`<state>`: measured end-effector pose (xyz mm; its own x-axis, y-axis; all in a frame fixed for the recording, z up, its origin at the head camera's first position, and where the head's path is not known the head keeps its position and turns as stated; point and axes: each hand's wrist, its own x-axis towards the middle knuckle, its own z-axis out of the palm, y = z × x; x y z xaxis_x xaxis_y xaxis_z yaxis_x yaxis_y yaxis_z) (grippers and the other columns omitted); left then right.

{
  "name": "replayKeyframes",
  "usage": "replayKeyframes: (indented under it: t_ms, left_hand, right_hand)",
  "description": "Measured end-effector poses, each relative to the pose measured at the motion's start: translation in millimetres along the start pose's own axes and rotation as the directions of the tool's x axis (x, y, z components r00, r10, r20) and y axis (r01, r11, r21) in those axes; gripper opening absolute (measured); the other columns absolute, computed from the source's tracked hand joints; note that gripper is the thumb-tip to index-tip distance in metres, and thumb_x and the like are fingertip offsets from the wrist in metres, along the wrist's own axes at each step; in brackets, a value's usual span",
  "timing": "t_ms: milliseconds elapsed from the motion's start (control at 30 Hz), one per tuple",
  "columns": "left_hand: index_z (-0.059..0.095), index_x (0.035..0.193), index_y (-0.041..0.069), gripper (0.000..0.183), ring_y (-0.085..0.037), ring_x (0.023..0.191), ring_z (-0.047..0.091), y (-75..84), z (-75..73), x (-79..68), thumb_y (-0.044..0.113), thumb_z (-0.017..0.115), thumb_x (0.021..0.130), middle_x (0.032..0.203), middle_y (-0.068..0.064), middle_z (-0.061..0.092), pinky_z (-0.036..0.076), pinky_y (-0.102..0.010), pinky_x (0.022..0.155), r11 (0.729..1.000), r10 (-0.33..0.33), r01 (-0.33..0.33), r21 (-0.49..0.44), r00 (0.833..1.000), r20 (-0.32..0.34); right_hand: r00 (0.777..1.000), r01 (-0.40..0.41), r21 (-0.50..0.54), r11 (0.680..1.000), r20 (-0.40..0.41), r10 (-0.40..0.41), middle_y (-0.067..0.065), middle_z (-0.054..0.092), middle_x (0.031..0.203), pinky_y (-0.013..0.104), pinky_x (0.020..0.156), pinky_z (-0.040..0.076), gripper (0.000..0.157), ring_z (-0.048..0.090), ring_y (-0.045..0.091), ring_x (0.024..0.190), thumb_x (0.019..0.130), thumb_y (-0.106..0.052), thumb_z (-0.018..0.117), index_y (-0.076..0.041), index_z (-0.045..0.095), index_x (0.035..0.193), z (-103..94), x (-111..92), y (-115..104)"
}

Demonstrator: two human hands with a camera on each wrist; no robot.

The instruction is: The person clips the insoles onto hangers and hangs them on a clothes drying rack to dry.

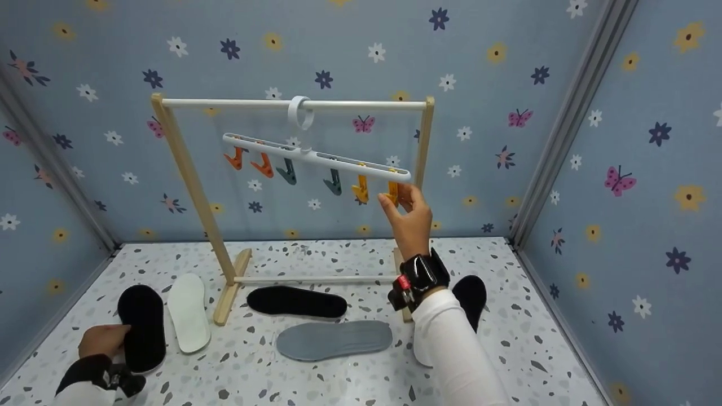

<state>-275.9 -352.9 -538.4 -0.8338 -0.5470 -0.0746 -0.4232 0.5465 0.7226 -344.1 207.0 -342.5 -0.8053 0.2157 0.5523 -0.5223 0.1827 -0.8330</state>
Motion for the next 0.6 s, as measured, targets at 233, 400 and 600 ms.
replayKeyframes:
  t_ms: [233,400,600]
  left_hand:
    - [0.066,0.095,-0.009,0.036,-0.038,0.081,0.058,1.4,-4.0,0.5,0.023,0.052,0.085,0.09,-0.025,0.063,0.044,-0.049,0.08,0.996,0.023,-0.026,-0.085,0.999,-0.042]
    - [0.059,0.11,-0.012,0.039,-0.015,0.065,0.057,8.5,-10.3,-7.6,0.022,0.053,0.092,0.079,-0.011,0.063,0.049,-0.034,0.069,0.978,0.022,-0.011,-0.208,0.998,0.052]
    - [0.052,0.12,-0.009,0.039,-0.003,0.069,0.052,15.1,-13.2,-9.7,0.02,0.051,0.095,0.093,-0.008,0.06,0.051,-0.022,0.063,0.953,-0.005,0.037,-0.3,0.994,0.11]
  right_hand:
    - [1.0,-0.025,0.0,1.0,0.01,0.025,0.017,0.059,0.115,0.025,0.092,0.047,0.041,0.06,0.023,0.106,0.086,-0.013,0.069,0.005,0.054,0.121,-0.8,-2.4,-11.1]
    - [0.999,-0.029,-0.009,1.0,0.033,0.029,0.023,0.057,0.116,0.025,0.092,0.047,0.04,0.058,0.029,0.109,0.087,-0.007,0.067,0.009,0.052,0.121,0.9,-8.7,-29.6]
    - [0.999,-0.032,-0.043,0.999,0.034,0.033,0.023,0.057,0.116,0.026,0.092,0.048,0.04,0.058,0.032,0.11,0.088,-0.009,0.066,0.01,0.052,0.121,0.6,-10.4,-33.9]
